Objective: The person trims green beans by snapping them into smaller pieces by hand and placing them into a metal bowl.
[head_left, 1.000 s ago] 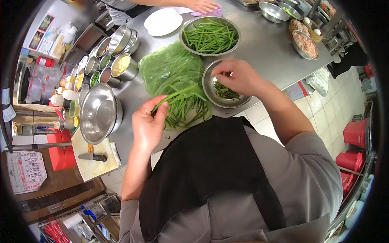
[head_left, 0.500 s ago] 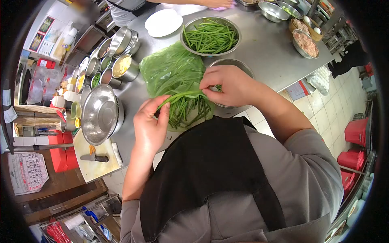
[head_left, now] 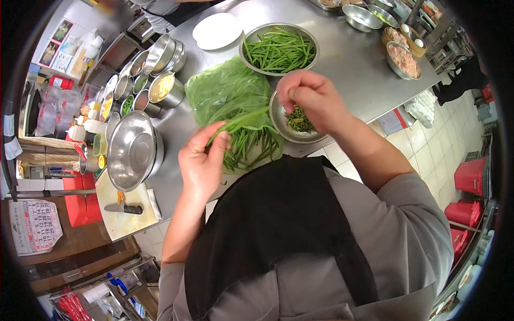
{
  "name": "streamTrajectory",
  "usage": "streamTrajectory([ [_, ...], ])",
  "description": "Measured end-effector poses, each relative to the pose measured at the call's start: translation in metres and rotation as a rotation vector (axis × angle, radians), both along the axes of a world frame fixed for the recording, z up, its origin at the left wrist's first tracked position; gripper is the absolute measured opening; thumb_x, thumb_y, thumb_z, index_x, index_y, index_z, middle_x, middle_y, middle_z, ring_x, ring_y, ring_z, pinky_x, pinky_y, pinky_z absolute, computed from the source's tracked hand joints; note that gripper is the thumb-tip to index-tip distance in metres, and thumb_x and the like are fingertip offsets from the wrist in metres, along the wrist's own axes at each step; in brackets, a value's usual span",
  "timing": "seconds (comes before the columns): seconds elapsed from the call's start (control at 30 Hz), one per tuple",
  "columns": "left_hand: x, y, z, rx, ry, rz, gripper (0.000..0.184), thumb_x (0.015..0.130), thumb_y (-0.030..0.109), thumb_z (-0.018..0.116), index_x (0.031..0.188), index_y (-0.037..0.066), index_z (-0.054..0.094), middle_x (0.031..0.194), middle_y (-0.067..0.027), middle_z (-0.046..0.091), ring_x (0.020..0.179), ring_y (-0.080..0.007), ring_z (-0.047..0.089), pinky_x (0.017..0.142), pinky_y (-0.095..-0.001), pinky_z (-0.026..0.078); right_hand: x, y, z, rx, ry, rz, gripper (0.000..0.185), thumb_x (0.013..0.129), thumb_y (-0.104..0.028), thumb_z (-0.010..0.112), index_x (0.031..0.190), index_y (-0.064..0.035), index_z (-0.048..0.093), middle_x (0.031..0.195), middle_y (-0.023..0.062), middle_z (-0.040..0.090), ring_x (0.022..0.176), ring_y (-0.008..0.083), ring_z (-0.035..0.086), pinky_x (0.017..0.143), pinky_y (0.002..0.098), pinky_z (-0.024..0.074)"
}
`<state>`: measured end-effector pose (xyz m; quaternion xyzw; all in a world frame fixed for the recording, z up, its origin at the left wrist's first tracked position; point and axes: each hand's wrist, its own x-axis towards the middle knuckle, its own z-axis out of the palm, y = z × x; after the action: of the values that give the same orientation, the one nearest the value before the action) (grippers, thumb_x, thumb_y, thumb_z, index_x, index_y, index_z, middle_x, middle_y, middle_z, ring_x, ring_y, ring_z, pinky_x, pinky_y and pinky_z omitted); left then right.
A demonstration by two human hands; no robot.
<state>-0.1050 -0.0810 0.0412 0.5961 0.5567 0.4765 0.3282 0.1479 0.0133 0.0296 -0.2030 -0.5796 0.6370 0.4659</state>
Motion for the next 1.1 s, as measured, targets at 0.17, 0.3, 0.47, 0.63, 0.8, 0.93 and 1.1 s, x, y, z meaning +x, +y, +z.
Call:
streamTrajectory([
  [0.17, -0.014, 0.010, -0.008, -0.157, -0.424, 0.071, 0.025, 0.100, 0.013, 0.062, 0.118, -0.004, 0.067, 0.087, -0.0059, 0.069, 0.073, -0.0116, 0.061, 0.066, -0.0259, 0.051, 0.022, 0.017, -0.015, 0.373, -0.839, -0.043, 0.013, 0.095, -0.016, 0.061, 0.094, -0.0028, 0.065, 0.081, 0.0028, 0.061, 0.073, 0.0118, 0.057, 0.066, 0.0287, 0.0473],
  [0.3, -0.007, 0.009, -0.011, -0.297, -0.693, 0.003, 0.026, 0.100, 0.014, 0.062, 0.119, -0.004, 0.066, 0.085, -0.0048, 0.068, 0.072, -0.0120, 0.060, 0.065, -0.0255, 0.050, -0.009, -0.006, -0.015, 0.000, -0.526, 0.111, 0.024, 0.093, -0.019, 0.070, 0.112, -0.0040, 0.069, 0.083, 0.0021, 0.063, 0.071, 0.0100, 0.058, 0.063, 0.0266, 0.0473],
  [0.47, 0.004, 0.003, -0.019, -0.466, -0.653, -0.054, 0.026, 0.100, 0.015, 0.062, 0.119, -0.003, 0.066, 0.085, -0.0046, 0.068, 0.071, -0.0116, 0.060, 0.065, -0.0254, 0.050, -0.043, -0.009, -0.022, -0.345, -0.090, 0.238, 0.018, 0.094, -0.017, 0.070, 0.107, -0.0041, 0.069, 0.084, 0.0020, 0.065, 0.064, 0.0074, 0.056, 0.057, 0.0240, 0.0450],
  [0.63, 0.004, -0.006, -0.013, -0.499, -0.244, -0.161, 0.026, 0.100, 0.016, 0.062, 0.119, -0.002, 0.066, 0.089, -0.0039, 0.069, 0.074, -0.0093, 0.062, 0.069, -0.0239, 0.051, -0.045, -0.006, -0.016, -0.228, -0.245, 0.204, 0.010, 0.094, -0.013, 0.070, 0.097, -0.0042, 0.068, 0.082, 0.0019, 0.066, 0.060, 0.0063, 0.054, 0.053, 0.0225, 0.0416],
  [0.8, 0.013, -0.002, -0.014, -0.427, -0.145, -0.247, 0.024, 0.102, 0.017, 0.059, 0.113, -0.003, 0.066, 0.088, -0.0027, 0.067, 0.075, -0.0081, 0.060, 0.070, -0.0242, 0.052, -0.046, -0.008, -0.003, -0.106, -0.401, 0.288, 0.011, 0.093, -0.012, 0.070, 0.100, -0.0039, 0.067, 0.083, 0.0021, 0.067, 0.062, 0.0065, 0.056, 0.055, 0.0234, 0.0453],
  [0.93, 0.009, 0.004, -0.008, -0.448, -0.117, -0.218, 0.023, 0.103, 0.020, 0.058, 0.109, -0.001, 0.066, 0.082, -0.0009, 0.064, 0.071, -0.0067, 0.058, 0.067, -0.0225, 0.050, -0.036, 0.000, -0.004, -0.145, -0.295, 0.185, 0.019, 0.090, -0.016, 0.072, 0.102, -0.0016, 0.068, 0.085, 0.0031, 0.069, 0.064, 0.0081, 0.060, 0.059, 0.0245, 0.0489],
  [1.1, 0.005, 0.004, -0.006, -0.437, -0.163, -0.229, 0.025, 0.105, 0.023, 0.055, 0.105, 0.001, 0.067, 0.077, 0.0006, 0.061, 0.066, -0.0066, 0.054, 0.063, -0.0218, 0.045, -0.017, 0.005, 0.004, -0.017, -0.411, 0.175, 0.017, 0.094, -0.007, 0.067, 0.109, 0.0002, 0.068, 0.092, 0.0034, 0.070, 0.074, 0.0090, 0.063, 0.069, 0.0238, 0.0523],
])
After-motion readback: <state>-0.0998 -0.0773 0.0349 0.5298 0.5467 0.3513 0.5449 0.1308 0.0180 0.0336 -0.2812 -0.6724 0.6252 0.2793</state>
